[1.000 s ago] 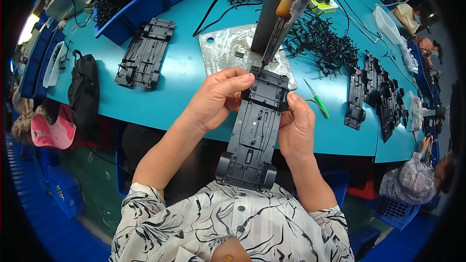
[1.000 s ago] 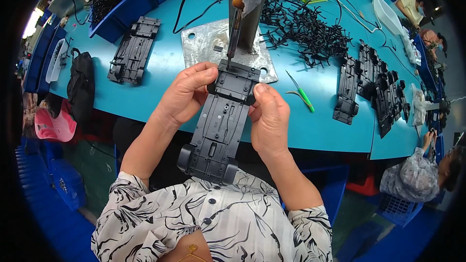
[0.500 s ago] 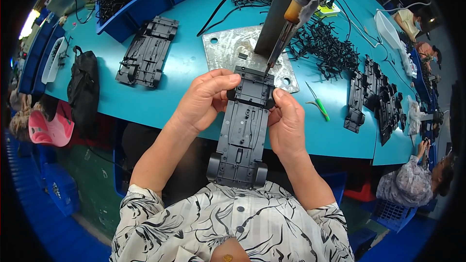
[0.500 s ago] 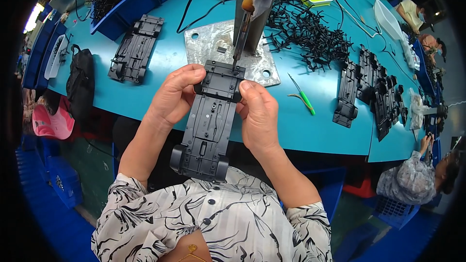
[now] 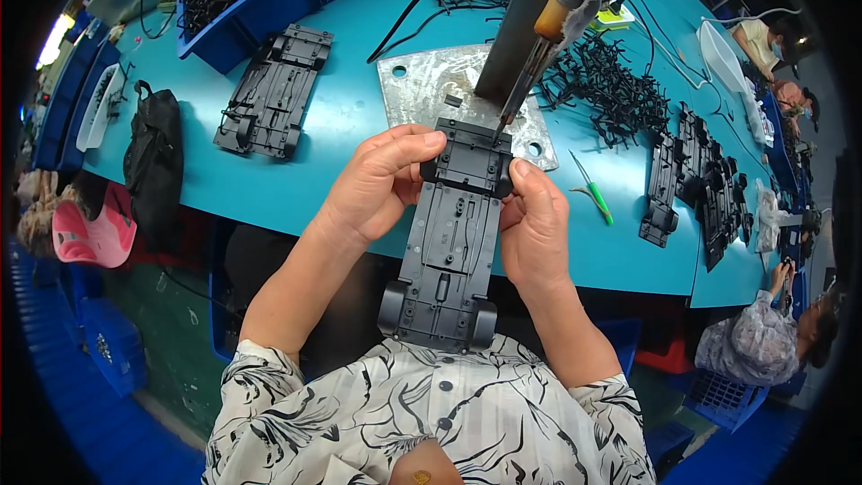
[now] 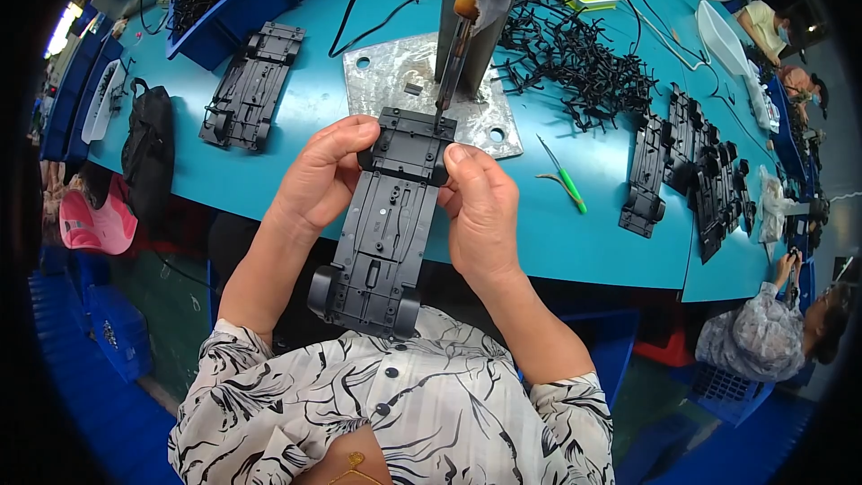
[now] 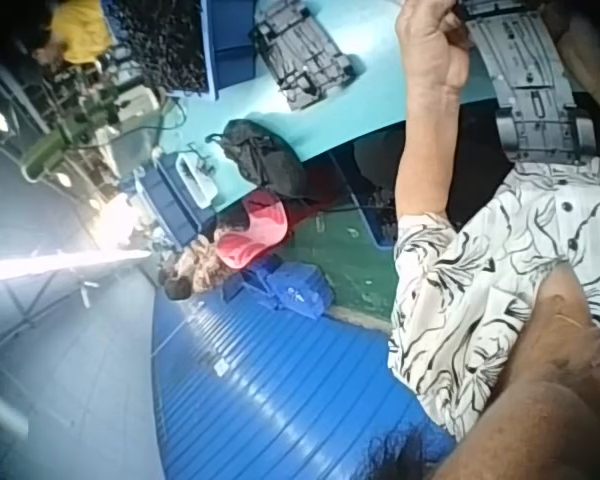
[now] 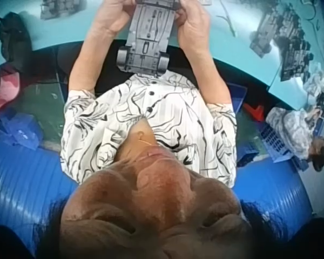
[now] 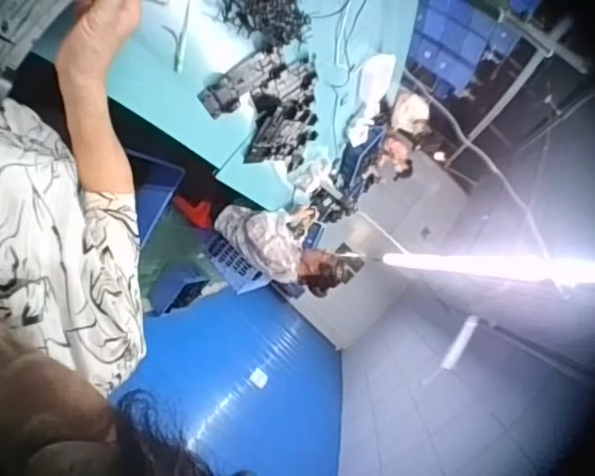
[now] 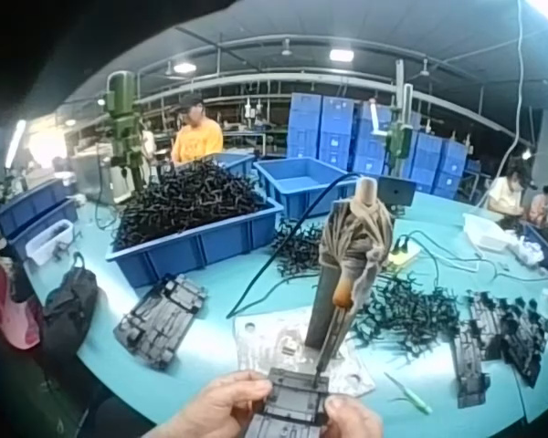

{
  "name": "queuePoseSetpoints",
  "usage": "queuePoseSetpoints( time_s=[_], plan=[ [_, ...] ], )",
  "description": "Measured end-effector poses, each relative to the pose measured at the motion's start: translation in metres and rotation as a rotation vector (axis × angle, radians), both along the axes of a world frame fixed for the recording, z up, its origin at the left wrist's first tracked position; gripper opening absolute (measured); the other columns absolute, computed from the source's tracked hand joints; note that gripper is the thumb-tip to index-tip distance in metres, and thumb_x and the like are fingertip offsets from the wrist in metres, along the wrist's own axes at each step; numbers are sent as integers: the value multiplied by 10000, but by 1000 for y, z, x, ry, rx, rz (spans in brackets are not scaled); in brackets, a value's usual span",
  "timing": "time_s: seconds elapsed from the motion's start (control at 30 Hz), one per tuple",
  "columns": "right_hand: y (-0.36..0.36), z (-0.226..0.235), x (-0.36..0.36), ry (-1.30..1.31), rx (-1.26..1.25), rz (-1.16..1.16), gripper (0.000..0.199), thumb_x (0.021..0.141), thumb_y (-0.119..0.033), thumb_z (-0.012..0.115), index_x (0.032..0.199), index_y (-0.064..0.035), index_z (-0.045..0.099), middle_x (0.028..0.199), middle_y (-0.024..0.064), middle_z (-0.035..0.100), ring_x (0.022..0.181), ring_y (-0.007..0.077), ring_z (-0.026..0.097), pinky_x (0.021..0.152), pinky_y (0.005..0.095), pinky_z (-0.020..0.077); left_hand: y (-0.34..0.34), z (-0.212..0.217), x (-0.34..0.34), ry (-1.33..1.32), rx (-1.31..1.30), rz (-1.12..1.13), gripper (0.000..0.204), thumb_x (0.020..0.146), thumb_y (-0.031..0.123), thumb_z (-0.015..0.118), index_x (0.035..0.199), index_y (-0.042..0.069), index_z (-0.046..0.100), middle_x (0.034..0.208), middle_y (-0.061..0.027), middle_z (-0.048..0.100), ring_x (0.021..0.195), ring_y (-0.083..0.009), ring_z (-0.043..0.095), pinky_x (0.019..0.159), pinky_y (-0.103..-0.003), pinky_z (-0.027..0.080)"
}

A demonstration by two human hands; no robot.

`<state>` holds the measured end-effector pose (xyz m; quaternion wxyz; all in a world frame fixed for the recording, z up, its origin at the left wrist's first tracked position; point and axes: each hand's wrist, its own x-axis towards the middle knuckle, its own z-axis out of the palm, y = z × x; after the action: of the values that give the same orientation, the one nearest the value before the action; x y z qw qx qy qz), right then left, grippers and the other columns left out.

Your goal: Assembling plastic components of a toy car chassis at a factory workbench, including heat-staking parts with a tool.

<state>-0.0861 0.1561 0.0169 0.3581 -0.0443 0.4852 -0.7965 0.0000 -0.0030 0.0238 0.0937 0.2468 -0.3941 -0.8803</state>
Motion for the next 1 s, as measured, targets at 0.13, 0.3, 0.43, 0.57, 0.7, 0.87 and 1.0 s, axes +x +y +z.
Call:
queuePoseSetpoints(
  time_s=[0.13,0.3,0.43,0.57,0.7,0.87,1.0],
  plan=[
    [0,0,-1,17,10,9,243,936,-232,507,976,-5,585,898,59,642,735,109,596,649,243,485,0,-1,-1,20,42,2,175,852,196,654,954,63,603,803,20,608,645,-48,551,543,-191,432],
    [-1,4,-1,32,35,4,230,932,-228,517,965,-12,592,875,42,636,708,96,575,630,236,466,-3,-4,-1,36,57,-13,164,860,184,645,960,61,602,836,10,620,698,-55,583,596,-203,472],
    [-2,5,-1,23,20,-17,211,927,-217,526,943,-20,599,857,25,628,678,77,542,613,221,436,-1,-2,-2,31,66,5,168,859,185,649,964,61,604,846,9,624,702,-56,582,591,-198,467],
    [-2,7,0,31,11,-16,200,926,-213,532,929,-26,601,826,5,615,655,59,511,596,208,411,-4,-9,-1,39,86,-6,169,858,185,649,969,65,607,856,7,629,703,-61,585,600,-201,475],
    [-4,9,0,33,36,-37,196,927,-214,535,916,-30,602,792,-12,596,631,47,479,580,203,389,-2,-5,-2,44,94,-10,164,859,184,646,966,65,607,862,3,631,721,-64,595,619,-205,488],
    [-3,8,-1,41,34,-31,197,929,-214,531,913,-32,604,786,-16,592,632,46,475,576,201,381,-3,-5,-2,56,117,-15,176,865,182,633,974,47,602,870,-12,633,729,-78,608,633,-222,508],
    [-3,8,-1,42,27,-22,203,930,-215,528,920,-28,604,801,-6,604,654,51,501,589,202,395,-1,-4,-2,52,111,-4,182,869,184,627,980,43,601,871,-17,633,723,-79,608,627,-222,510]
  ],
)
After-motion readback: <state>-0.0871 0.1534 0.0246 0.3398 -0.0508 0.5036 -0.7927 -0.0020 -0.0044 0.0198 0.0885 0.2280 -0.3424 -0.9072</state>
